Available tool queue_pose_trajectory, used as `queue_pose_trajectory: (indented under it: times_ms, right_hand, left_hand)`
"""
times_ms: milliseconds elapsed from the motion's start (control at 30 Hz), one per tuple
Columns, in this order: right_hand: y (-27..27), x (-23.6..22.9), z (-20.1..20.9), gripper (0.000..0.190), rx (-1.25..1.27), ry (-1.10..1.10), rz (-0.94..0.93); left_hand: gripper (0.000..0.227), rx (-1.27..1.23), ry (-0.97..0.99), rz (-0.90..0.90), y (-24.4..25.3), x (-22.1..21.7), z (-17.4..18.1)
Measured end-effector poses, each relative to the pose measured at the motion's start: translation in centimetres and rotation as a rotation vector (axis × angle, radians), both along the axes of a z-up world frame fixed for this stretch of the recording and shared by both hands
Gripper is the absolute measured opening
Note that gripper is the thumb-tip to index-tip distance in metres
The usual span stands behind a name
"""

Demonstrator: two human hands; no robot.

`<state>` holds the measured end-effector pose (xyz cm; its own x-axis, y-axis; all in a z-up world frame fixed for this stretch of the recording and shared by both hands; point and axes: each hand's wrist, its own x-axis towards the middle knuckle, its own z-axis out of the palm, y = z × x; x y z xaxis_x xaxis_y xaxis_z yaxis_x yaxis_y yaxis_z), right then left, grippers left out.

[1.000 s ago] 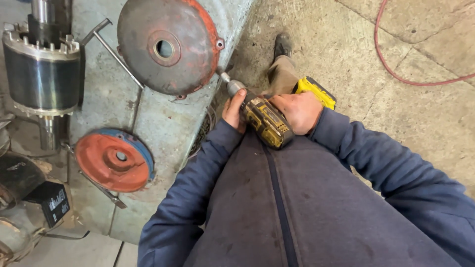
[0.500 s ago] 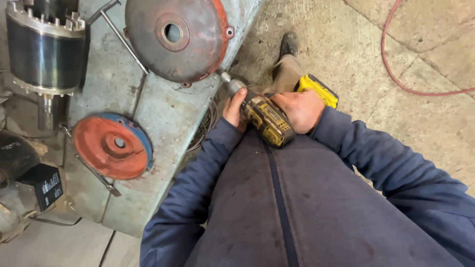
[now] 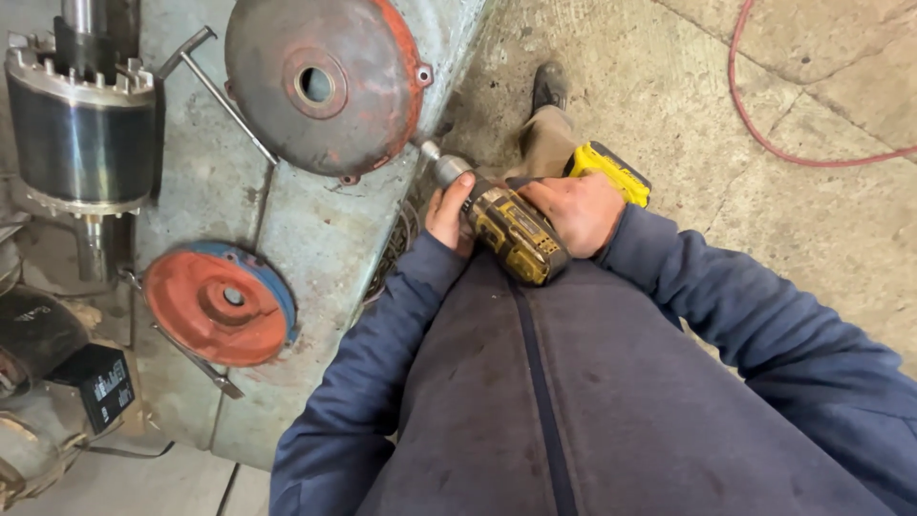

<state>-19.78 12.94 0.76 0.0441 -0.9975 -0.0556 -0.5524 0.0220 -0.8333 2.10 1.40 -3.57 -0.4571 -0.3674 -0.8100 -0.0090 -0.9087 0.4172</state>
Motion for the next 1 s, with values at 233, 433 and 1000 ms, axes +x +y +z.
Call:
queue_pose_trajectory:
  times_ms: [233,433,1000]
  right_hand:
    - [-0.2,0.8,-0.1,0.029,-0.042,-0.017,0.022]
    - [0.0,0.1,0.0,0.028,0.016,-0.005,-0.006]
    - [-0.6,-2.2,-0.2,0.031,-0.010,0.019,-0.044]
  left_hand:
    - [0.043,-0.019,0.033,-0.014,0.1,1.2,0.7]
    - [0.042,-0.021,0.011,-0.001,-0.1,0.1,-0.3]
    - [0.039,-0.041,0.034,0.038,-1.2,-2.8,-1.4]
